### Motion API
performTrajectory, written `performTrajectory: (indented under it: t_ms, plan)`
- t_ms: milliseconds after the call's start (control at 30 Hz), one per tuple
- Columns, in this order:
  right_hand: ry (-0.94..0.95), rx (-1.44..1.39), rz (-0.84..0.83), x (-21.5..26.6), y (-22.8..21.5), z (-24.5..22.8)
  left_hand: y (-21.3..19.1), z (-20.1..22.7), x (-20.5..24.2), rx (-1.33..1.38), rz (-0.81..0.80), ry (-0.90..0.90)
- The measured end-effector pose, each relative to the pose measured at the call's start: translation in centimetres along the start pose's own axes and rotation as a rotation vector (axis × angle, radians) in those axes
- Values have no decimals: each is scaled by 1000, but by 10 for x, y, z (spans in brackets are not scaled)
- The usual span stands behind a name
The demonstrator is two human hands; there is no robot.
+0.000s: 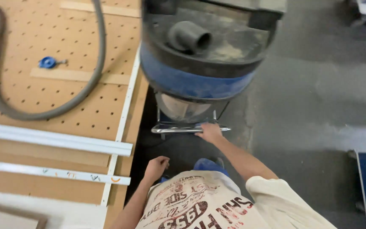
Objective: The person plugs in a miter saw and moves a large shop vacuum across the workshop floor. They then attach a vacuum hose to the unit. Afterward, they pick up a broom and dustpan, sweep debris into the dustpan, and walk to a blue bin to dispose of the waste. Finally, they handle a long white strip of wood and adjust a blue handle on a large machine.
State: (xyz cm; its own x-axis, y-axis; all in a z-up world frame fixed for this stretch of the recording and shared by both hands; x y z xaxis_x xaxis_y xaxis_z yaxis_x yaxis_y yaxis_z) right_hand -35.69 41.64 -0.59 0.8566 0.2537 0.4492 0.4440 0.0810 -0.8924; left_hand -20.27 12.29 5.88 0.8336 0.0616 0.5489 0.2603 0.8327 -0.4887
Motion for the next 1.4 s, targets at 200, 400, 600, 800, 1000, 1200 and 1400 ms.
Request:
performTrajectory:
  t_ms: [200, 400, 600, 800, 1000, 1200, 1400]
  plan:
    - [-293, -546, 529, 101, -84, 27, 109, 156, -47, -184, -263, 171]
    - [164, -755, 2, 163, 4, 249, 224, 319, -72, -151, -378, 230]
    - [349, -742, -48, 131, -16, 386, 318, 398, -129, -102, -345, 270]
    - [243, -797, -85, -5, -85, 449, 328, 455, -222, -18, -205, 193]
    - [18, -624, -106, -160, -169, 475, 311, 461, -347, 164, 61, 97]
    - [-140, -539, -239, -280, -233, 481, 242, 501, -382, 241, 261, -84]
    - [-343, -482, -385, -427, -250, 440, 182, 466, -415, 346, 538, -299]
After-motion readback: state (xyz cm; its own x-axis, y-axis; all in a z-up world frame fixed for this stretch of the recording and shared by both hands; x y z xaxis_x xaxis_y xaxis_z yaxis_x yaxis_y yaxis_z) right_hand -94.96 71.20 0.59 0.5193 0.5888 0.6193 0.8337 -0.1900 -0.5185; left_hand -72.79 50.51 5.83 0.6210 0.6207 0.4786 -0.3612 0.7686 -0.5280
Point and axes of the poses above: each hand's wrist, its own x-axis away from the middle knuckle, its own y-axis out of the palm, z = x × y, the point moved 10 cm from there along -x, towards the middle knuckle, and after that the axes turned 10 degrees about z, right-handed, at the moved point
